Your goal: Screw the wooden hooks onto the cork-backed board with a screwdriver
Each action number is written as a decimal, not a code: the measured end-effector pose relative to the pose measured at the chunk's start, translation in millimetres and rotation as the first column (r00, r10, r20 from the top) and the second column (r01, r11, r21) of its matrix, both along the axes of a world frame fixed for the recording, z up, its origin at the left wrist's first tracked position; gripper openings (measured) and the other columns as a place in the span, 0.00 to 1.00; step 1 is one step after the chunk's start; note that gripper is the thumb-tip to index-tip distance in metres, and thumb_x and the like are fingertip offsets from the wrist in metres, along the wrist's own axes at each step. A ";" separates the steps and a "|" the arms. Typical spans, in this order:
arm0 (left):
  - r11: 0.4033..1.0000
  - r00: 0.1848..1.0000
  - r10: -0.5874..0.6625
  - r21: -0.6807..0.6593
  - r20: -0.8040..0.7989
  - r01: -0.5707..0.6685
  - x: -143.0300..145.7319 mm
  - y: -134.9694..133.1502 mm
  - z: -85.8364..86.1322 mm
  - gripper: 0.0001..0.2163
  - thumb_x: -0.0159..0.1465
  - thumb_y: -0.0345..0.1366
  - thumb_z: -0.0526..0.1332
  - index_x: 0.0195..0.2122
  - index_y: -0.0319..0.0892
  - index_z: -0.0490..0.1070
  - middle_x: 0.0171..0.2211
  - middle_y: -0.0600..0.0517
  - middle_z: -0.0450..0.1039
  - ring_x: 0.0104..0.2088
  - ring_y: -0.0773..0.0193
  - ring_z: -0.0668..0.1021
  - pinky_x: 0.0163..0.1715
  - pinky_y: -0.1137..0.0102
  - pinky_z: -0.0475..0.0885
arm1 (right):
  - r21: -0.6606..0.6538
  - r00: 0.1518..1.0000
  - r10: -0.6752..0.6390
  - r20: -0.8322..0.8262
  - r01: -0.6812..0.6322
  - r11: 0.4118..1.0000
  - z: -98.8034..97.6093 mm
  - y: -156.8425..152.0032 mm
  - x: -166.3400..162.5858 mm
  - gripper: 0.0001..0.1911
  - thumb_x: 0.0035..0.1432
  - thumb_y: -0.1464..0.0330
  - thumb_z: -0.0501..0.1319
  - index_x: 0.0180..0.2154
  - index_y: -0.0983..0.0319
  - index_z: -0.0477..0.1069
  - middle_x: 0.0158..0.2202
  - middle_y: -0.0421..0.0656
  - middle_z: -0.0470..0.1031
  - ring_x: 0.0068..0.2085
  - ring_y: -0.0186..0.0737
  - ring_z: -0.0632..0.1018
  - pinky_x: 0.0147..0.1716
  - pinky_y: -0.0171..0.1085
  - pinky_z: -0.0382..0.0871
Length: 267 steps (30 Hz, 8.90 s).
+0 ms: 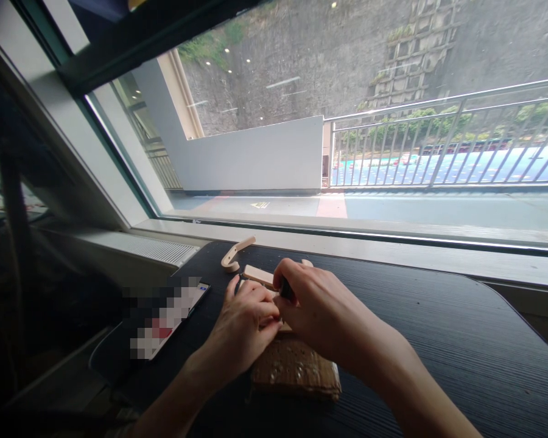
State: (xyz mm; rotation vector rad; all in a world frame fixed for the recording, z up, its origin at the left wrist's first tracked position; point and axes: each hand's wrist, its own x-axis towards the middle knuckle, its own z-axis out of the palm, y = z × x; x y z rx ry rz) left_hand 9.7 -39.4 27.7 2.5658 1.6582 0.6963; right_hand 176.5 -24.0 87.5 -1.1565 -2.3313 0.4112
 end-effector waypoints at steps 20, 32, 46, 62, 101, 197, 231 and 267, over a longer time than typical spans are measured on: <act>1.000 0.996 -0.012 -0.004 -0.084 0.011 6.8 3.0 6.9 0.04 0.58 0.34 0.62 0.30 0.49 0.76 0.35 0.53 0.73 0.45 0.56 0.68 0.59 0.46 0.40 | -0.009 0.997 0.073 0.038 -0.073 0.997 5.4 -5.0 2.2 0.03 0.55 0.72 0.56 0.32 0.58 0.64 0.28 0.37 0.71 0.28 0.33 0.68 0.26 0.32 0.57; 0.998 0.996 -0.011 -0.062 -0.085 0.006 6.9 5.8 10.2 0.05 0.57 0.33 0.62 0.24 0.45 0.74 0.31 0.53 0.73 0.44 0.56 0.69 0.58 0.44 0.41 | 0.075 1.000 -0.017 -0.023 0.019 0.997 -10.3 11.1 -6.7 0.11 0.56 0.71 0.55 0.42 0.59 0.62 0.29 0.39 0.72 0.26 0.34 0.70 0.25 0.32 0.58; 1.000 0.999 0.011 -0.023 -0.049 -0.012 8.0 5.0 6.5 0.03 0.55 0.30 0.61 0.27 0.44 0.72 0.30 0.53 0.73 0.43 0.57 0.70 0.58 0.51 0.47 | 0.088 0.997 0.079 -0.002 -0.079 0.993 -10.0 5.0 -15.5 0.21 0.58 0.75 0.51 0.54 0.57 0.57 0.35 0.42 0.75 0.30 0.36 0.73 0.29 0.33 0.58; 0.999 1.000 0.009 -0.031 -0.017 -0.009 7.1 5.3 6.4 0.04 0.54 0.31 0.62 0.30 0.45 0.74 0.32 0.53 0.73 0.43 0.57 0.70 0.58 0.51 0.47 | 0.160 0.999 0.023 0.036 -0.028 0.987 -6.6 5.1 -14.0 0.19 0.58 0.69 0.54 0.52 0.56 0.62 0.35 0.41 0.75 0.30 0.36 0.73 0.27 0.32 0.58; 0.945 0.729 -0.310 0.111 0.611 0.308 -23.1 39.3 9.9 0.05 0.59 0.32 0.60 0.36 0.42 0.73 0.36 0.49 0.74 0.41 0.60 0.73 0.46 0.64 0.68 | 0.101 0.997 0.028 -0.075 -0.020 0.995 -8.7 15.3 -6.6 0.19 0.58 0.69 0.55 0.52 0.53 0.62 0.34 0.38 0.77 0.30 0.33 0.76 0.26 0.30 0.65; 0.996 0.999 0.042 -0.084 -0.014 -0.043 5.3 -6.4 16.5 0.06 0.51 0.36 0.67 0.29 0.45 0.71 0.33 0.54 0.71 0.46 0.55 0.68 0.58 0.43 0.38 | 0.001 0.975 0.087 -0.203 -0.089 0.996 -3.9 13.1 6.0 0.18 0.60 0.69 0.51 0.52 0.58 0.66 0.33 0.44 0.76 0.31 0.38 0.77 0.28 0.34 0.70; 0.989 0.997 0.080 -0.124 -0.002 -0.080 7.3 -6.1 14.4 0.05 0.53 0.36 0.65 0.30 0.45 0.71 0.35 0.54 0.72 0.47 0.57 0.67 0.58 0.47 0.40 | 0.060 0.980 0.127 -0.152 -0.119 0.991 -10.5 16.0 1.8 0.17 0.60 0.68 0.54 0.51 0.51 0.63 0.40 0.39 0.74 0.33 0.35 0.76 0.30 0.33 0.67; 0.989 0.993 0.114 -0.095 -0.001 -0.114 9.7 -6.1 12.1 0.04 0.55 0.37 0.64 0.26 0.44 0.72 0.32 0.54 0.72 0.45 0.59 0.68 0.58 0.47 0.40 | 0.129 0.982 0.136 -0.134 -0.119 0.984 -7.7 13.0 -1.3 0.18 0.60 0.70 0.52 0.52 0.56 0.64 0.39 0.43 0.75 0.34 0.37 0.77 0.30 0.34 0.68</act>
